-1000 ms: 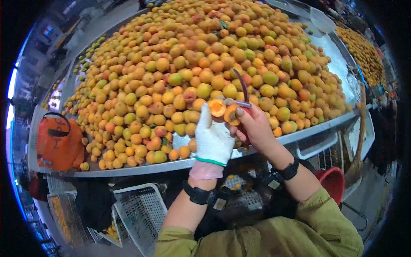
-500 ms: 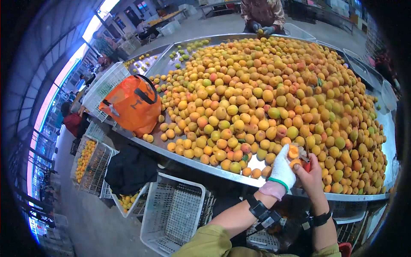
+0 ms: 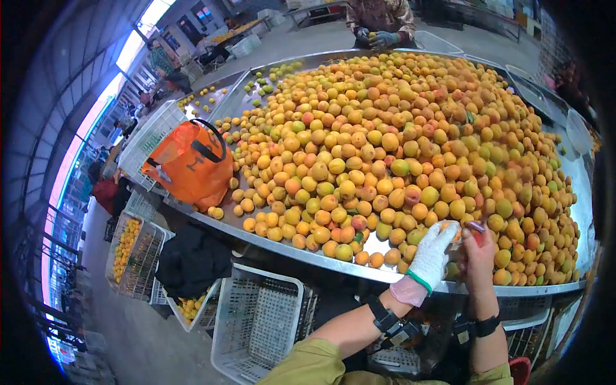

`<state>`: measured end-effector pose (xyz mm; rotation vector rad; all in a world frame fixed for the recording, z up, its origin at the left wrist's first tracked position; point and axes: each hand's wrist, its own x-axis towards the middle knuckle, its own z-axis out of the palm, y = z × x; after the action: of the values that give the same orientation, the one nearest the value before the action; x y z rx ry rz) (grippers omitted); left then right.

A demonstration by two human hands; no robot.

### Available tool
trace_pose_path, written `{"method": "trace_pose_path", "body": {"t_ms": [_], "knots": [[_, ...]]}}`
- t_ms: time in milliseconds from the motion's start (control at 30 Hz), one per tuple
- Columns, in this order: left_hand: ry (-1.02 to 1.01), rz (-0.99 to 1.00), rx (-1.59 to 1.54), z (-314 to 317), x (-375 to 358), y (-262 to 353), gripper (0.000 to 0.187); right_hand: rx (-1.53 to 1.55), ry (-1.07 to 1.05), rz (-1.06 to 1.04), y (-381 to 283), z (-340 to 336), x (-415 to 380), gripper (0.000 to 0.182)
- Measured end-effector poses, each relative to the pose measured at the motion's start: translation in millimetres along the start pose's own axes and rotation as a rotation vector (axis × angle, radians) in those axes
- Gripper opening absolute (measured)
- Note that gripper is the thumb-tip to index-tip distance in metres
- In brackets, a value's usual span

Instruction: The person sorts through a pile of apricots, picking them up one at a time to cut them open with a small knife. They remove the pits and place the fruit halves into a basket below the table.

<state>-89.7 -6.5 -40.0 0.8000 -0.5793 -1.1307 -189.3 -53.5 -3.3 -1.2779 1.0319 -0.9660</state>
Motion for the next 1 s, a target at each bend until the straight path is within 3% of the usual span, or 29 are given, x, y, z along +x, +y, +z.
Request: {"method": "trace_pose_path", "body": {"t_ms": [67,233,300,367,500,600,667,700,733,767,800,833,867,900,1000], "knots": [[0.116,-0.411,-0.224,-0.9,1.8,23.0,0.033,0.187,0.097,0.120,-13.8,-9.4,-0.9,0.020],[0.100,-0.473,-0.113,6.3,-7.7,19.5,0.035,0.587,0.141,-0.049,-18.5,-26.4,14.9,0.029],[-0.049,-0.561,-0.091,4.3,-8.7,18.3,0.035,0.756,0.289,-0.049,-19.7,-29.3,20.5,0.028],[-0.074,-0.587,-0.099,4.8,-8.0,17.8,0.037,0.790,0.210,-0.091,-13.8,-39.8,24.1,0.027],[-0.111,-0.562,-0.177,10.1,-10.8,18.6,0.041,0.813,0.221,-0.136,-19.3,-45.3,24.4,0.025],[-0.087,-0.671,-0.279,4.7,-11.9,16.8,0.046,0.796,0.311,-0.145,-28.3,-37.5,20.5,0.025],[-0.365,0.265,1.009,-7.2,-15.0,-2.4,0.044,0.763,0.295,-0.164,-25.1,-42.4,21.5,0.023],[-0.299,-0.106,0.474,-7.6,-18.8,-8.2,0.057,0.731,0.203,-0.146,-22.5,-48.7,19.1,0.023],[-0.310,-0.113,0.445,-16.5,-18.1,-16.8,0.064,0.717,0.264,-0.163,-20.7,-46.6,22.9,0.026],[-0.359,0.024,0.922,-6.1,-18.8,9.9,0.066,0.750,0.193,-0.213,-14.5,-49.7,25.3,0.029],[-0.360,0.095,1.066,-0.9,-19.5,19.6,0.054,0.799,0.103,-0.252,-15.9,-48.3,22.6,0.031],[-0.242,-0.297,0.530,12.8,-22.6,23.9,0.041,0.762,0.149,-0.288,-23.0,-40.9,21.2,0.029],[-0.043,-0.606,-0.192,13.4,-14.1,15.9,0.043,0.734,0.215,-0.269,-25.2,-39.0,18.6,0.029],[0.038,-0.668,-0.246,19.1,-11.6,16.6,0.052,0.719,0.212,-0.277,-26.9,-40.2,20.1,0.029],[0.011,-0.676,-0.292,19.6,-6.4,16.7,0.053,0.740,0.180,-0.268,-29.1,-39.2,18.7,0.034]]}}
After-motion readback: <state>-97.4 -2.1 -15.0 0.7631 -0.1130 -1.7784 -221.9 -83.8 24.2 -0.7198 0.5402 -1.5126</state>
